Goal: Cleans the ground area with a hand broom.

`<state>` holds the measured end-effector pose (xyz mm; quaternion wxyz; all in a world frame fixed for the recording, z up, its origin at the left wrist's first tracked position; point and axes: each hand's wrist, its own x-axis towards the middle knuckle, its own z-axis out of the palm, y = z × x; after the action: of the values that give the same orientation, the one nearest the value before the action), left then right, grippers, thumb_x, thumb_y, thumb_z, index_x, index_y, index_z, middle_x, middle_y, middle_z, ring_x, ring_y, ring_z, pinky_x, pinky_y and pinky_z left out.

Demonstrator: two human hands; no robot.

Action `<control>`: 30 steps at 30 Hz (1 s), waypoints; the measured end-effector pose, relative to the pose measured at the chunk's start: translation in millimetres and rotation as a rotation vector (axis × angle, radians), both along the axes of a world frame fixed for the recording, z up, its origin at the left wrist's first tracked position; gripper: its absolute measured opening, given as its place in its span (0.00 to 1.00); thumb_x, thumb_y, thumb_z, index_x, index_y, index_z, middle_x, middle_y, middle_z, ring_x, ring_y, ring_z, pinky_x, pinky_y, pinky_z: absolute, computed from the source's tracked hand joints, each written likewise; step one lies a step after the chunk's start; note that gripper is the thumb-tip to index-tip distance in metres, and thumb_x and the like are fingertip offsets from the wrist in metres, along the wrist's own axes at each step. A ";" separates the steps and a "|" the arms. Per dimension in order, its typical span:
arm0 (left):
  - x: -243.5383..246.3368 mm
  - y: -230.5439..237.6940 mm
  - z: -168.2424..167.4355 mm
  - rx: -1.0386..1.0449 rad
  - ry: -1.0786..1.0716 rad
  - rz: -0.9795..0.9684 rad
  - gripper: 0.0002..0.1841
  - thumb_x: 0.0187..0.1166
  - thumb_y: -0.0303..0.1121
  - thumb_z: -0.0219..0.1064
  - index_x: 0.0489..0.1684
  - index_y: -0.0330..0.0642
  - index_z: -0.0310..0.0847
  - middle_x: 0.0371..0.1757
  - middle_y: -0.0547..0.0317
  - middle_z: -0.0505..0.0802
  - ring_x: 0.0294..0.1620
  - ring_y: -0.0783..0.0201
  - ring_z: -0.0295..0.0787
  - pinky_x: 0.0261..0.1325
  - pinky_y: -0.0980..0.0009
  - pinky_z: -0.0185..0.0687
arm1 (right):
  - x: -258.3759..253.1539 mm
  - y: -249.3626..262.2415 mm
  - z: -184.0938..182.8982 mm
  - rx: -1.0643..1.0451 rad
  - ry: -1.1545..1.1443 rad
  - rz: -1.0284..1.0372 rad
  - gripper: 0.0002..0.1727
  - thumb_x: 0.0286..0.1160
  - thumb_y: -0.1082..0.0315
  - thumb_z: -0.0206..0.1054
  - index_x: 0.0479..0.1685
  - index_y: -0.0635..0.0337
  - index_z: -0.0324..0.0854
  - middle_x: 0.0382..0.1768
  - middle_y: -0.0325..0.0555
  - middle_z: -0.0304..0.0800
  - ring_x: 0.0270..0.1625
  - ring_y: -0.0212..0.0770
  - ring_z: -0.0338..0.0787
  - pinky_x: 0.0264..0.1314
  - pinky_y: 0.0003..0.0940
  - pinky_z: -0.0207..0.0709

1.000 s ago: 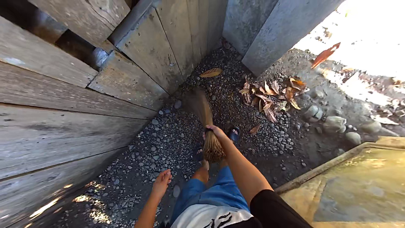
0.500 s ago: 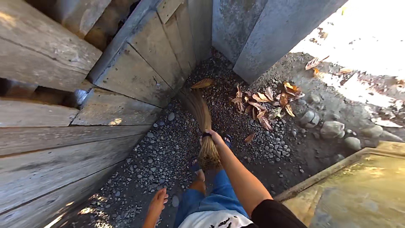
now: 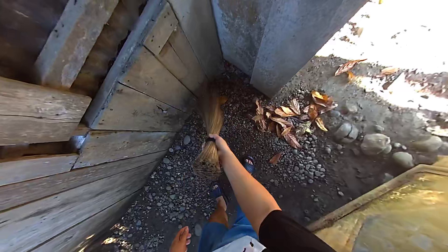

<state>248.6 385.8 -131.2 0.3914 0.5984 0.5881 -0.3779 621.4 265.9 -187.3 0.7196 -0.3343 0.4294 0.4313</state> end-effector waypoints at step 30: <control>111.2 18.9 -10.2 -0.029 -0.066 -0.173 0.27 0.95 0.47 0.49 0.81 0.34 0.70 0.70 0.32 0.86 0.67 0.39 0.86 0.66 0.43 0.79 | 14.0 -145.4 -12.2 -0.096 0.110 -0.144 0.14 0.92 0.59 0.48 0.50 0.60 0.70 0.27 0.47 0.80 0.23 0.39 0.83 0.27 0.34 0.82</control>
<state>359.8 404.8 -141.4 0.3852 0.6533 0.5156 -0.3987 635.4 120.4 -199.5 0.7071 -0.3127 0.5114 0.3751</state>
